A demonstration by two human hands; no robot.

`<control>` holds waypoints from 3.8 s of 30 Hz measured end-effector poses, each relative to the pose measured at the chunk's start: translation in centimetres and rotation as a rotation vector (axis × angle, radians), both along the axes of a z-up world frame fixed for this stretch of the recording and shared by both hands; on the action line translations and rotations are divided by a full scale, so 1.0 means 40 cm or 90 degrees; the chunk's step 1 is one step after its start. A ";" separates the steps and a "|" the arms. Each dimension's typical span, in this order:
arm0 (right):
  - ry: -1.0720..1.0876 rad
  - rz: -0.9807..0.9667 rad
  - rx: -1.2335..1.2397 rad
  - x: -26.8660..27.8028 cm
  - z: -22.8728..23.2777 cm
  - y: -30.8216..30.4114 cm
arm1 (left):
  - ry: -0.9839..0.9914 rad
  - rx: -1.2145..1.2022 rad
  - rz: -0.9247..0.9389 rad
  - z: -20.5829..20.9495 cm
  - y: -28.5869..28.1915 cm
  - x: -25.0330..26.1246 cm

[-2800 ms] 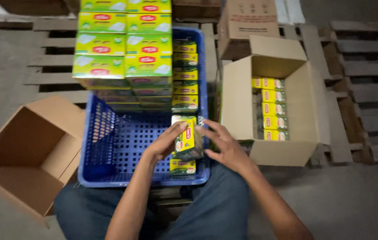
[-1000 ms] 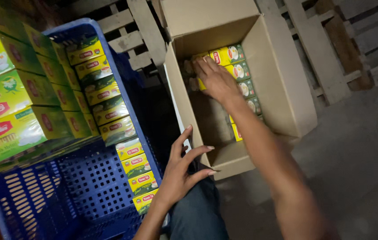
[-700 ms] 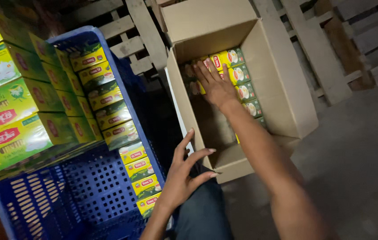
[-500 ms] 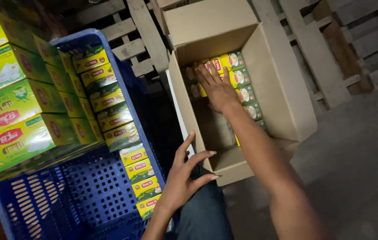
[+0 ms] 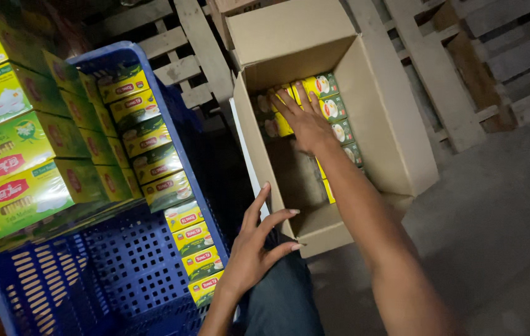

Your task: The person assembles an empty cardboard box and then repeatedly picks small yellow and green product boxes from a blue plastic basket, placing them one by one into the cardboard box. The task continues until the box is filled with neatly arranged product boxes.

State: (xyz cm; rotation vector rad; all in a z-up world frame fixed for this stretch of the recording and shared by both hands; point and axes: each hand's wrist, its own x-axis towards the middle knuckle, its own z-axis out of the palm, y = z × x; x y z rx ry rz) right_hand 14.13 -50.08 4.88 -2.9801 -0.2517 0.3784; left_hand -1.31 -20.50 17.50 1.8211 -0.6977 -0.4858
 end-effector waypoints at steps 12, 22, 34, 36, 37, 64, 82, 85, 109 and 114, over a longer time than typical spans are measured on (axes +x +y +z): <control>-0.114 -0.114 0.396 0.060 0.039 -0.040 | 0.006 0.111 0.062 0.090 -0.012 -0.028; -0.386 -0.184 0.637 -0.236 0.410 0.279 | -0.053 0.107 0.028 0.038 0.096 -0.127; -0.332 -0.169 0.612 -0.558 0.330 0.618 | -0.038 0.164 0.234 -0.107 0.498 -0.198; -0.333 -0.174 0.578 -0.567 0.311 0.621 | -0.021 0.285 0.257 -0.165 0.564 -0.196; -0.330 -0.168 0.580 -0.561 0.298 0.618 | -0.020 0.286 0.263 -0.161 0.581 -0.189; -0.236 -0.268 0.626 -0.502 0.243 0.594 | -0.314 0.547 0.329 -0.429 0.395 0.117; -0.241 -0.265 0.621 -0.509 0.255 0.600 | -0.218 0.361 0.371 -0.303 0.487 0.035; -0.241 -0.268 0.629 -0.508 0.251 0.600 | -0.161 0.354 0.367 -0.300 0.490 0.033; 0.272 -0.556 0.887 -0.528 0.338 0.645 | -0.656 0.078 0.347 -0.092 0.379 -0.157; 0.196 -0.491 0.884 -0.517 0.239 0.560 | -0.543 -0.031 0.275 -0.107 0.360 -0.179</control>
